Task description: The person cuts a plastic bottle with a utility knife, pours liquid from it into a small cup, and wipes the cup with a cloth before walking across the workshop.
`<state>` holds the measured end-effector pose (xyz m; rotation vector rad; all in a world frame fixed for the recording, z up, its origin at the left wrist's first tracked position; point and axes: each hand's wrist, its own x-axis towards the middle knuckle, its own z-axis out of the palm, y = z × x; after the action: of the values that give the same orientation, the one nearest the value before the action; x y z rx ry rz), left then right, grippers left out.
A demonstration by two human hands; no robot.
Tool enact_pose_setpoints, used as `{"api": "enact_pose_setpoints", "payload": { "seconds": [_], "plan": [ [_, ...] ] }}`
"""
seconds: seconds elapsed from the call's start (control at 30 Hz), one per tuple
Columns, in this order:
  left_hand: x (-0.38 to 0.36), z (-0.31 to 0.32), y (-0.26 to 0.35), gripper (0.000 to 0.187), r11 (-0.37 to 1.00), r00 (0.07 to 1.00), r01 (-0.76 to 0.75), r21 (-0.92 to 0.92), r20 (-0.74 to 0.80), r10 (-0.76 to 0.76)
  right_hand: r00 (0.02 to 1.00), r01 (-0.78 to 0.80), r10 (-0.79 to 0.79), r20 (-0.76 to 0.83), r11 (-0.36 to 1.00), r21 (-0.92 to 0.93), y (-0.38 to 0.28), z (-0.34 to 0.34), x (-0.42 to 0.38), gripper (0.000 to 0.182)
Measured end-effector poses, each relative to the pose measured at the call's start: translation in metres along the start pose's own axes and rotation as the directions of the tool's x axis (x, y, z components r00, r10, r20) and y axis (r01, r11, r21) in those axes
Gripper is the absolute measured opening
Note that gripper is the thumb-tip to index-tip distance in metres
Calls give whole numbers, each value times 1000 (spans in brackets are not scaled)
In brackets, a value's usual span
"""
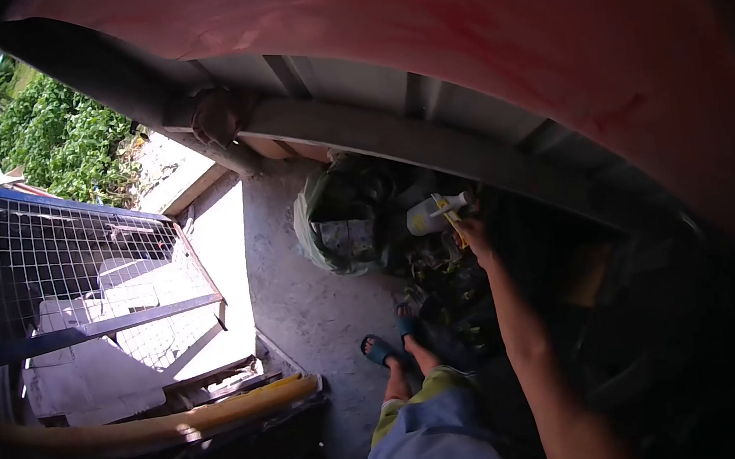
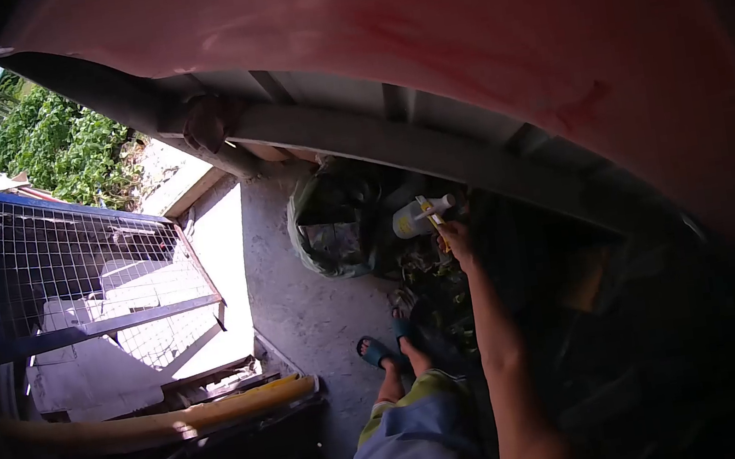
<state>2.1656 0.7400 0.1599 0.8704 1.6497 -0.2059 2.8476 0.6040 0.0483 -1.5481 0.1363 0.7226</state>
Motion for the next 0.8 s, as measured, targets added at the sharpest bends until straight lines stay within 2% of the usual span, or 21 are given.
{"api": "enact_pose_setpoints", "payload": {
  "seconds": [0.07,0.13,0.2,0.27,0.3,0.33,0.37,0.43,0.47,0.5,0.53,0.6,0.67,0.7,0.73,0.77,0.8],
  "plan": [
    [8,-3,9,21,998,999,-51,28,0,51,965,-261,251,-70,940,-218,32,-43,22,23],
    [15,-8,28,20,991,993,-117,64,9,116,940,-285,259,-221,954,-97,40,-59,23,25],
    [17,-3,43,18,990,990,-141,29,-16,142,945,-256,233,-228,964,-76,45,-67,19,25],
    [17,3,58,18,987,988,-156,28,26,155,940,-170,175,-292,985,43,38,-66,-2,24],
    [17,8,66,18,987,984,-163,9,68,162,920,-168,154,-360,986,-7,26,-57,-21,22],
    [16,12,73,17,982,980,-187,19,74,185,945,-66,74,-320,997,35,24,-51,-41,22],
    [19,13,77,16,977,978,-202,60,72,198,936,-81,115,-334,990,115,28,-42,-57,22],
    [12,22,95,14,973,977,-203,107,86,194,964,-111,143,-223,983,147,62,-37,-89,19],
    [14,22,99,17,933,960,-276,229,112,257,953,-188,237,-189,951,246,71,-28,-114,19],
    [23,15,99,19,899,942,-327,293,175,286,956,-225,255,-144,954,196,102,-27,-132,21],
    [34,9,101,22,856,920,-380,350,240,310,908,-325,345,-240,938,120,105,-19,-162,22],
    [48,7,117,23,818,909,-398,415,298,291,892,-408,406,-198,912,35,187,-23,-201,23],
    [65,9,137,23,789,907,-396,469,334,257,838,-493,480,-260,870,18,182,-18,-267,17],
    [72,15,147,24,772,900,-407,488,360,246,799,-499,508,-320,859,116,285,-31,-267,20],
    [78,23,158,24,749,889,-424,509,392,237,787,-476,501,-361,864,161,296,-31,-284,20],
    [87,33,169,24,722,881,-435,539,421,217,805,-432,350,-478,899,-69,288,-28,-313,31],
    [94,43,180,24,689,867,-456,563,456,201,795,-418,196,-574,863,-284,309,-29,-339,44]
  ]
}}
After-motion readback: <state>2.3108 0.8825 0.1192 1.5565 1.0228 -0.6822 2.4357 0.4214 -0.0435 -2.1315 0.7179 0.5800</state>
